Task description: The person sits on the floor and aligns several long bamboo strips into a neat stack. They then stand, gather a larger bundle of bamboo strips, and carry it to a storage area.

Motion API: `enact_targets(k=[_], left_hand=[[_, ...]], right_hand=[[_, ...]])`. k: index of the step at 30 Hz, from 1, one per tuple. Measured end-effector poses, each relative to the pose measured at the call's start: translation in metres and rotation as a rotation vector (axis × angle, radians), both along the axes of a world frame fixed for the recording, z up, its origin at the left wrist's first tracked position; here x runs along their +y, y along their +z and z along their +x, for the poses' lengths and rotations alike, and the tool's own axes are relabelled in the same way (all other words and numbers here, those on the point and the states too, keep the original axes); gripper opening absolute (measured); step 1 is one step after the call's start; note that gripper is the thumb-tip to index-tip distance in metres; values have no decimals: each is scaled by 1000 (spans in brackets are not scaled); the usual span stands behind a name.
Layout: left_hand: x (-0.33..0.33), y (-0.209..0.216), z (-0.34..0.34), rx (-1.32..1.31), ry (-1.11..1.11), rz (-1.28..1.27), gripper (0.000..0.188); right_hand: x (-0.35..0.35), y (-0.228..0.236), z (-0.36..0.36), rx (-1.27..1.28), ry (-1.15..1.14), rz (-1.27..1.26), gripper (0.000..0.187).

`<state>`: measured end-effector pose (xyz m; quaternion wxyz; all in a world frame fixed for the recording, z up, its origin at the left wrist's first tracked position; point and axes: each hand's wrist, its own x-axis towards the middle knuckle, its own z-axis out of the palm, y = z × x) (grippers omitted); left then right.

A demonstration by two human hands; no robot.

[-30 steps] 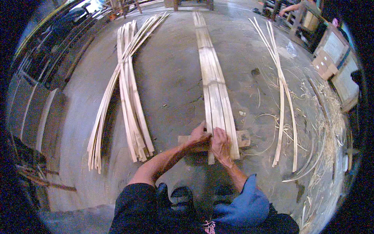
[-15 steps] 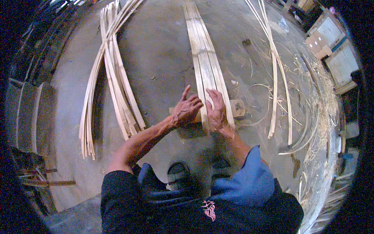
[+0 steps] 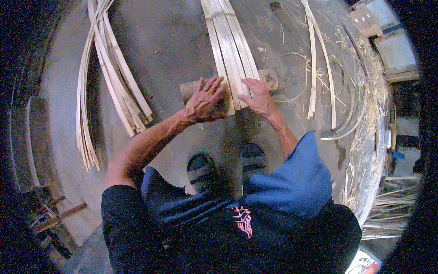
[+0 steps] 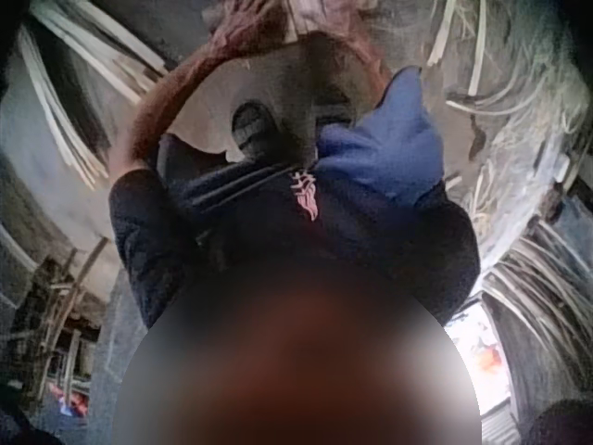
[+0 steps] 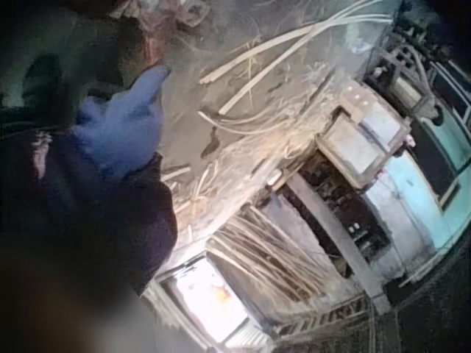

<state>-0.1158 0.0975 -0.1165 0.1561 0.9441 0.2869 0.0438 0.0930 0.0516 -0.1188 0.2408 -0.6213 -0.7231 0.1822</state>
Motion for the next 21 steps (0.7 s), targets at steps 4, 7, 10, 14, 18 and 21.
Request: enact_targets(k=[4,7,10,14,18,21], left_hand=[[-2,-13,1,-42,-14,-59,85],[-3,-20,4,1,-58,49,80],[0,-24,1,2,-71,31,79],[4,-27,0,-60,-40,-1,80],[7,-28,0,-107,-45,-16,78],[14,-28,-1,-105,-87,-60,77]], right_hand=[[-12,-14,-4,-196,153,-5,60],[-12,-16,-4,-237,195,15,67],[-12,-15,-2,-252,247,31,72],[-17,-19,-8,-351,203,59,69],[-19,-27,-16,-298,133,159,67],[-20,-29,-16,-266,134,147,69]])
